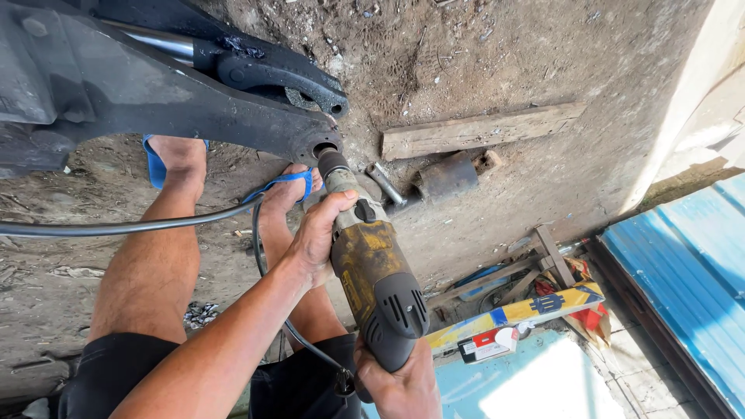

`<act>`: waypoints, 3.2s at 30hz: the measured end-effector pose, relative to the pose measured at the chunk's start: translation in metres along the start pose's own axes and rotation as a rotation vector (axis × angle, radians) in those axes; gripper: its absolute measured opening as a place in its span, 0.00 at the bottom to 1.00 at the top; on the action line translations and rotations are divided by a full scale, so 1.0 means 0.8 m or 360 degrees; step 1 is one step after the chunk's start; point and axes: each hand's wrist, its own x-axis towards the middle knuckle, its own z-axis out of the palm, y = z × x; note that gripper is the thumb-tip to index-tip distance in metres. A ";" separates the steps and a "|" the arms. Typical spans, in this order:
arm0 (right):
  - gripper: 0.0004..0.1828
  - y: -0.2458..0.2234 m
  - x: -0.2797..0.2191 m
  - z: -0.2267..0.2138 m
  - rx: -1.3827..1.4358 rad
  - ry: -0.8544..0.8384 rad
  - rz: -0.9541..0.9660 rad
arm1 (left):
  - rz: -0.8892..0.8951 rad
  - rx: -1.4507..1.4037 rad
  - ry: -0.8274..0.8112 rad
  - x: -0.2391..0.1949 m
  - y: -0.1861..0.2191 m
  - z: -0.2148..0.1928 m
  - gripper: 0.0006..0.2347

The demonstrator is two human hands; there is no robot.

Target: Using a power drill to ream a hole in a large metal machinery part

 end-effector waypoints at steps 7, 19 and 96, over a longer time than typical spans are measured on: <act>0.13 0.000 0.001 -0.001 -0.0058 0.0016 0.0089 | 0.0022 -0.0006 0.0098 -0.002 0.004 0.001 0.10; 0.21 0.012 0.006 -0.002 -0.0096 0.0026 0.0265 | 0.0042 -0.0001 0.0044 -0.003 0.006 0.000 0.09; 0.07 -0.017 -0.007 0.001 0.0387 -0.0208 -0.0204 | -0.0105 0.0167 0.0162 -0.015 0.033 0.017 0.12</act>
